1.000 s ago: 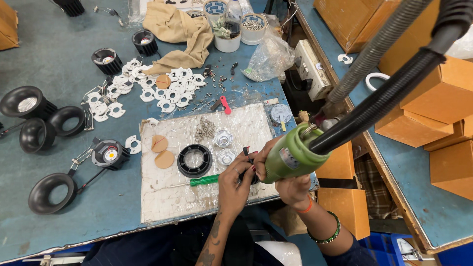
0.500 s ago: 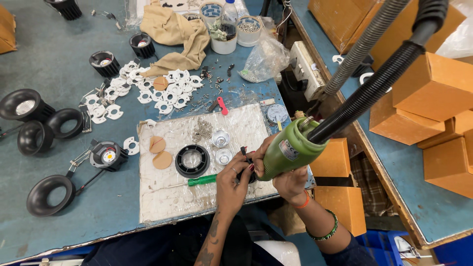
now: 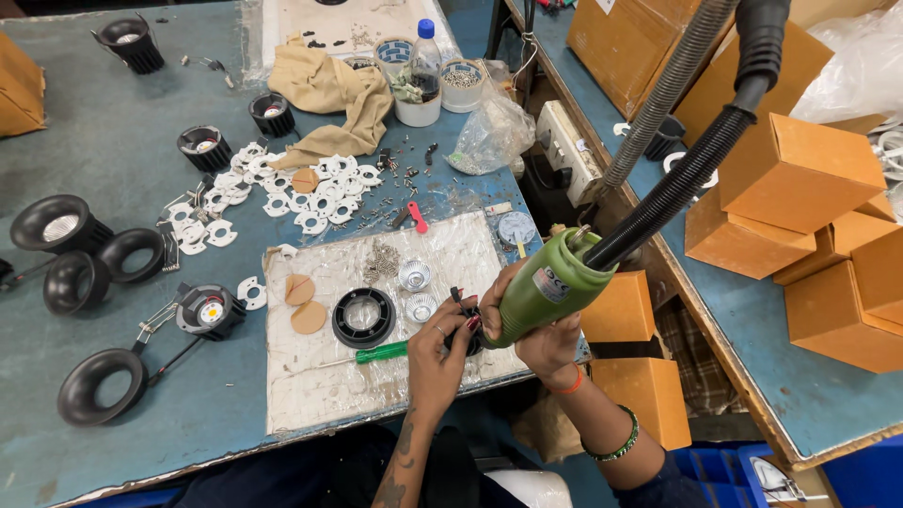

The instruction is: The person assembles recessed LED light fixtures at a workbench. They use a green electric screwdriver to fasten screws into black heat sinks, attach LED modules, and fit black plastic rings. Completed units are placed into white square housing frames.

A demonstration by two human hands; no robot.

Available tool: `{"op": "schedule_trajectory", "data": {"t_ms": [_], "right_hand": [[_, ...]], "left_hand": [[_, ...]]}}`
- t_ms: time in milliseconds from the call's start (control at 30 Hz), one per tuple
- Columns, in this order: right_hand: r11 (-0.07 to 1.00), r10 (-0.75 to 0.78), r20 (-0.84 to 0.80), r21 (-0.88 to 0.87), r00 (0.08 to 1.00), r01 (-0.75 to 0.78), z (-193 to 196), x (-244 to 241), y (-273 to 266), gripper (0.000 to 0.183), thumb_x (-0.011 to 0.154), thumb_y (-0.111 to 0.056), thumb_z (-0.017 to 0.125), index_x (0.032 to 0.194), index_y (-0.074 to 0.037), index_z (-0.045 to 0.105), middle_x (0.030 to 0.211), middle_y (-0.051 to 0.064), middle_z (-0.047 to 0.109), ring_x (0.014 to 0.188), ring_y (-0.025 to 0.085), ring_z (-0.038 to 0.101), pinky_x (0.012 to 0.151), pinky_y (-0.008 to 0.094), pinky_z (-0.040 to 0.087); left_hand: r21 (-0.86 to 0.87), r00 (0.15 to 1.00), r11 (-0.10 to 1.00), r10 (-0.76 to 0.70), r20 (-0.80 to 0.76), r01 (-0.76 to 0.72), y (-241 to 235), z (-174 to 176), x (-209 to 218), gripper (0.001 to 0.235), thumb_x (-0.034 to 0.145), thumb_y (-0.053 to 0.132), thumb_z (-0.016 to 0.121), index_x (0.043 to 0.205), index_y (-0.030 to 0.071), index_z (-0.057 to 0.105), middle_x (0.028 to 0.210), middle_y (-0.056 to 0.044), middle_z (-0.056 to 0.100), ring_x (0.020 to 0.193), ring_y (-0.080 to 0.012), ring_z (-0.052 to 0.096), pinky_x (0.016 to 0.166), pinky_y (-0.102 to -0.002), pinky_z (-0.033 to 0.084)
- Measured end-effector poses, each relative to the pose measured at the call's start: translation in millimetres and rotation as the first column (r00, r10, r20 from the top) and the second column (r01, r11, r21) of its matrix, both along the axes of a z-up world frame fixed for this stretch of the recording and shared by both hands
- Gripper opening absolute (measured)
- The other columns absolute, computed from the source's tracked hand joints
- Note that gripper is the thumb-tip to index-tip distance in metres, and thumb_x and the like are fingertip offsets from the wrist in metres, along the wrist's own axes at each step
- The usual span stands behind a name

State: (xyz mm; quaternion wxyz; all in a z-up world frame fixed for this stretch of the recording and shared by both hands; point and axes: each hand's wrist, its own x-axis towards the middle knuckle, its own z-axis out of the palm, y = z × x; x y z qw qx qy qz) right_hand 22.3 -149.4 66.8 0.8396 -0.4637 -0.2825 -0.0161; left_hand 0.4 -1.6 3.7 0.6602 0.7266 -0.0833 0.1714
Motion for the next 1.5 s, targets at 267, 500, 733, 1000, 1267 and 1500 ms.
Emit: {"op": "schedule_trajectory", "data": {"t_ms": [267,500,733,1000,1267,1500], "right_hand": [[0.999,-0.047,-0.011,-0.002,0.999,0.047,8,-1,4,0.091,0.088,-0.084,0.057,0.111,0.004,0.052,0.077,0.016,0.057,0.065,0.02,0.056,0.059,0.032,0.049],[1.0,-0.022,-0.032,-0.012,0.999,0.022,3,-4,3,0.092,0.084,-0.084,0.064,0.109,0.004,0.053,0.08,0.016,0.06,0.067,0.02,0.06,0.061,0.033,0.052],[0.999,0.032,-0.062,0.005,0.998,-0.032,3,-5,3,0.09,0.083,-0.081,0.068,0.11,0.004,0.054,0.083,0.016,0.06,0.071,0.021,0.06,0.064,0.034,0.051],[1.0,-0.013,-0.066,-0.021,0.998,0.011,14,-1,6,0.089,0.083,-0.081,0.065,0.107,0.004,0.053,0.077,0.016,0.059,0.064,0.021,0.059,0.086,0.043,0.06],[0.979,-0.202,0.055,0.028,0.978,0.201,30,1,0,0.086,0.094,-0.082,0.05,0.107,0.002,0.052,0.069,0.014,0.058,0.057,0.019,0.058,0.052,0.03,0.052],[0.961,-0.276,0.087,0.009,0.957,0.276,51,-1,-19,0.082,0.106,-0.071,0.045,0.129,0.007,0.051,0.097,0.017,0.06,0.085,0.02,0.062,0.074,0.036,0.056]], "left_hand": [[0.006,1.0,1.0,0.008,-0.004,-0.008,1,1,-1,0.009,0.093,0.003,0.067,0.091,-0.005,0.072,0.115,-0.014,0.078,0.109,-0.0258,0.075,0.09,-0.036,0.058],[0.057,0.999,0.998,0.013,0.044,-0.015,2,-2,0,0.008,0.092,0.001,0.068,0.089,-0.006,0.07,0.116,-0.015,0.077,0.116,-0.0285,0.072,0.094,-0.037,0.057],[0.001,0.999,1.0,0.005,-0.043,-0.005,2,2,0,0.01,0.091,0.002,0.066,0.09,-0.004,0.073,0.12,-0.015,0.076,0.11,-0.0254,0.075,0.088,-0.036,0.06],[0.014,1.0,1.0,0.014,-0.029,-0.013,1,-4,0,0.01,0.091,0.002,0.066,0.09,-0.004,0.073,0.119,-0.015,0.077,0.12,-0.0281,0.071,0.096,-0.038,0.056],[0.011,1.0,1.0,-0.008,0.005,0.008,3,-1,-1,0.007,0.092,0.001,0.066,0.091,-0.004,0.071,0.122,-0.016,0.077,0.129,-0.0318,0.066,0.104,-0.041,0.052],[0.141,0.998,0.99,0.016,0.056,-0.024,0,7,-7,0.031,0.08,0.007,0.081,0.109,-0.001,0.07,0.133,-0.019,0.063,0.121,-0.0334,0.065,0.098,-0.039,0.053]]}}
